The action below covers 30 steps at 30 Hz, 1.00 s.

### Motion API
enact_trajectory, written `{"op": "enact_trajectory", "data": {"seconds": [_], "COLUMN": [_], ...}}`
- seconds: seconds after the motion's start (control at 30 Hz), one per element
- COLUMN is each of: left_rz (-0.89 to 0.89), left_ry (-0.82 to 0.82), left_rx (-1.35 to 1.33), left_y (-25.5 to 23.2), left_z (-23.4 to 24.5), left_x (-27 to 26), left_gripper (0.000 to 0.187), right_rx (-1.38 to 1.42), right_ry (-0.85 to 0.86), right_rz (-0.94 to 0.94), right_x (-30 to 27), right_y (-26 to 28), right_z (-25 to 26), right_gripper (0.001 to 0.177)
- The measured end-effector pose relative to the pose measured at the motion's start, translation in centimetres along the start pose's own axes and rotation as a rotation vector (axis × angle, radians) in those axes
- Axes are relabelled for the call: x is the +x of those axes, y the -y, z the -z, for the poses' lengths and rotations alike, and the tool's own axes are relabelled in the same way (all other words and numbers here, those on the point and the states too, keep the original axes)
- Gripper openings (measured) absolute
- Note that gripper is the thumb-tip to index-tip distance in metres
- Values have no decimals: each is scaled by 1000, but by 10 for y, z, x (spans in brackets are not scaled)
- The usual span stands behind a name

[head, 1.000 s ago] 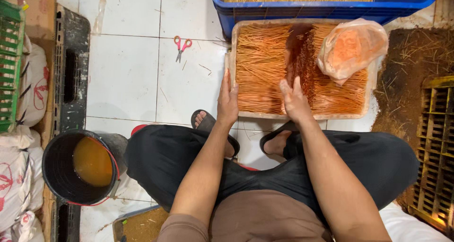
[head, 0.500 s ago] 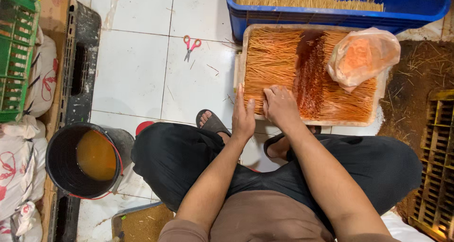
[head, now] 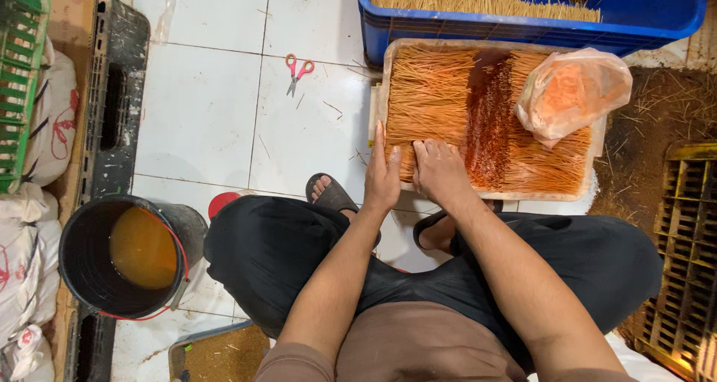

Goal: The person sits on the floor and arranges thin orange sticks in a white tray, smoothing and aligning them by hand. They transfer bundles of sticks from a blue bin into the tray and continue to organize them.

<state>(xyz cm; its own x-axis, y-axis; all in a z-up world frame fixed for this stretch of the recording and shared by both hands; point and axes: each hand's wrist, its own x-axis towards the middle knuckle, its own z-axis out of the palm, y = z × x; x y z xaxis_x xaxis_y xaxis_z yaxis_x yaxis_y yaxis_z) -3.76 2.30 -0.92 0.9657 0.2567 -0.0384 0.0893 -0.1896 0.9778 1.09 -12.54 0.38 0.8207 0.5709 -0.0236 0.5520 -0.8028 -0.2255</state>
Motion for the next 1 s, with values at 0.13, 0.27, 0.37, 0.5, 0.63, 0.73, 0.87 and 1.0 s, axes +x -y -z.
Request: {"op": "enact_trajectory", "data": {"seconds": [0.13,0.27,0.37,0.5,0.63,0.73,0.87,1.0], "left_rz": [35,6,17,102,105,117,-20,-141], "left_ry": [45,59,75,115,133,136,167,144], "left_rx": [0,-45,-57,-65,-71,-84,235,432], "left_y": [2,7,7,1,-9,-16,-16,-4], "left_z": [-2,-3,-4,-1,4,7,12,9], "left_x": [5,14,24,37,40,41,42,45], "left_gripper": [66,67,66,67,68,66,68,64], "right_rx": [-3,-39,8,-16,-57,-109,-109,-10], "right_ry": [33,166,209,254,527,446,187,208], "right_rz": [4,-36,-60,-76,-171,-79,77,2], "right_x": [3,2,11,25,29,24,12,17], "right_y": [-1,-2,-4,-1,6,0,-11,-2], "right_z": [1,-1,1,14,26,8,-15,10], "right_gripper": [56,52,66,82,73,72,74,64]}}
